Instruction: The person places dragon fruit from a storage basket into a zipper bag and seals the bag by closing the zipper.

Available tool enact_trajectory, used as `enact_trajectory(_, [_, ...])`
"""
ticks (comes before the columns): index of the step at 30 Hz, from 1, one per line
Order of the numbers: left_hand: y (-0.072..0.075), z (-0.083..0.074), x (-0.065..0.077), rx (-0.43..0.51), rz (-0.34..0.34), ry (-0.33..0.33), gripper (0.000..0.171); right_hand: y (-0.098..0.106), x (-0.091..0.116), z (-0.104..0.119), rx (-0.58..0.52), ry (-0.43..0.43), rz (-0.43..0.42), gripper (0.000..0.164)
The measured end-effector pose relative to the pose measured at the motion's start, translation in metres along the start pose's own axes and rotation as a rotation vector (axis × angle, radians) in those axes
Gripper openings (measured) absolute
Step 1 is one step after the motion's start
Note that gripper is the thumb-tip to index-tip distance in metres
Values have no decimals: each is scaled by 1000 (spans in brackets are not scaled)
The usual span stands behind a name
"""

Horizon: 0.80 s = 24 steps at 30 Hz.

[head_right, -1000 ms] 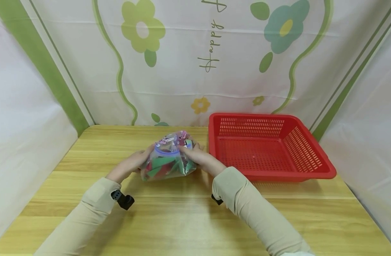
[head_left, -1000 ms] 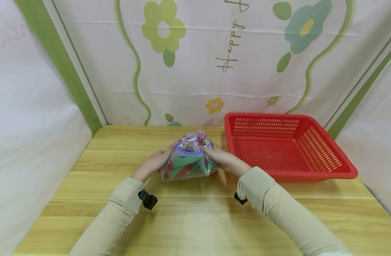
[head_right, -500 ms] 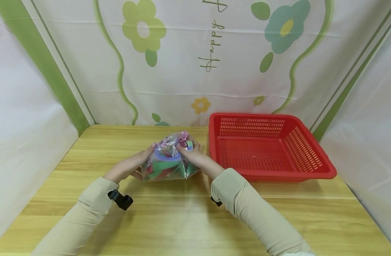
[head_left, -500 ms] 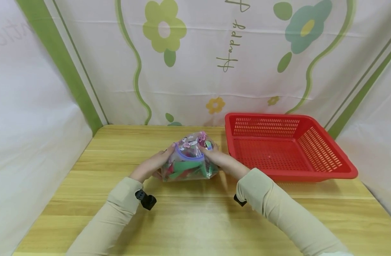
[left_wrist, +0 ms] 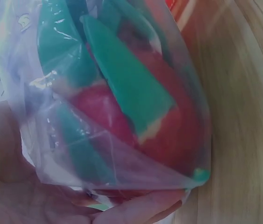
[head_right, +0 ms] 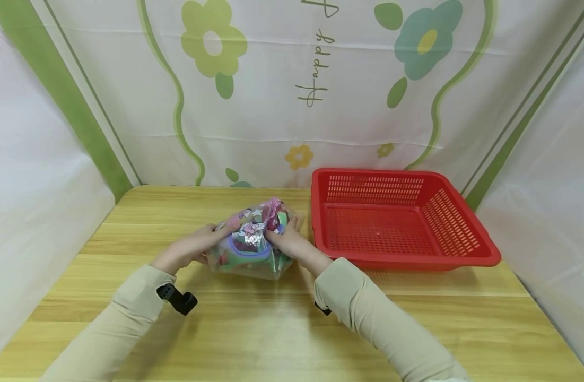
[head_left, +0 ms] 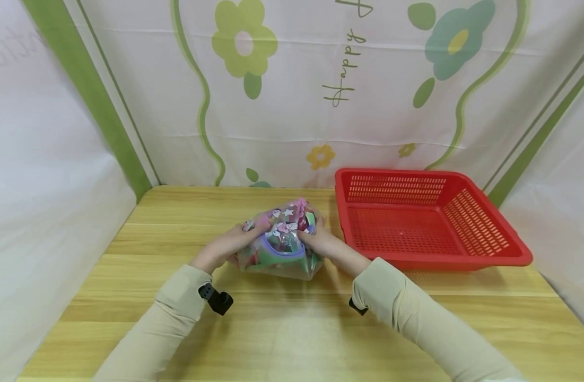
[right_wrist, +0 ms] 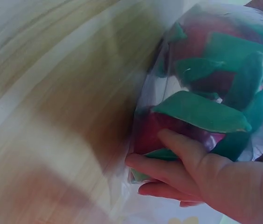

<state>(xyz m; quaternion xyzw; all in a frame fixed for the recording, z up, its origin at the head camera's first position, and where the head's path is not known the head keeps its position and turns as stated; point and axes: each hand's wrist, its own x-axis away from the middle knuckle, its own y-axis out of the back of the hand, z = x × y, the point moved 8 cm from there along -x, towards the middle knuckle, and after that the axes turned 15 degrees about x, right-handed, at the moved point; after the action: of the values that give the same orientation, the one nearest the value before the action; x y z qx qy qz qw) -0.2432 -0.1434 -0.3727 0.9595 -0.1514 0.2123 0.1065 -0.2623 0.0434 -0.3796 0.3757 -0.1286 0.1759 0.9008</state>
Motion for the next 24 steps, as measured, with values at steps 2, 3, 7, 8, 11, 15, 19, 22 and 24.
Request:
enact_trajectory(2, [0, 0, -1, -2, -21, -8, 65, -2, 1, 0, -9, -2, 12, 87])
enact_trajectory(3, [2, 0, -2, -7, -41, -12, 65, -3, 2, 0, -16, 0, 17, 87])
enact_trajectory(7, [6, 1, -3, -54, -106, -30, 74, -7, 3, 1, -32, 10, 20, 88])
enact_trajectory(8, [7, 0, -3, -56, -118, -36, 77, -7, 3, 1, -26, 12, 16, 88])
enact_trajectory(11, [9, -1, -3, -30, -142, -63, 81, -9, 3, 3, -36, 18, 22, 88])
enact_trajectory(15, [14, -3, -4, -37, -173, -102, 85, -11, 1, 8, -83, 57, 20, 86])
enact_trajectory(19, [30, -3, -5, -118, -244, -130, 91, -16, -2, 14, -155, 103, 18, 80])
enact_trajectory(22, [42, -2, -7, -137, -292, -142, 93, -20, -8, 21, -210, 154, 8, 77])
enact_trajectory(24, [49, 0, -7, -130, -313, -146, 94, -22, -12, 26, -242, 193, -1, 78])
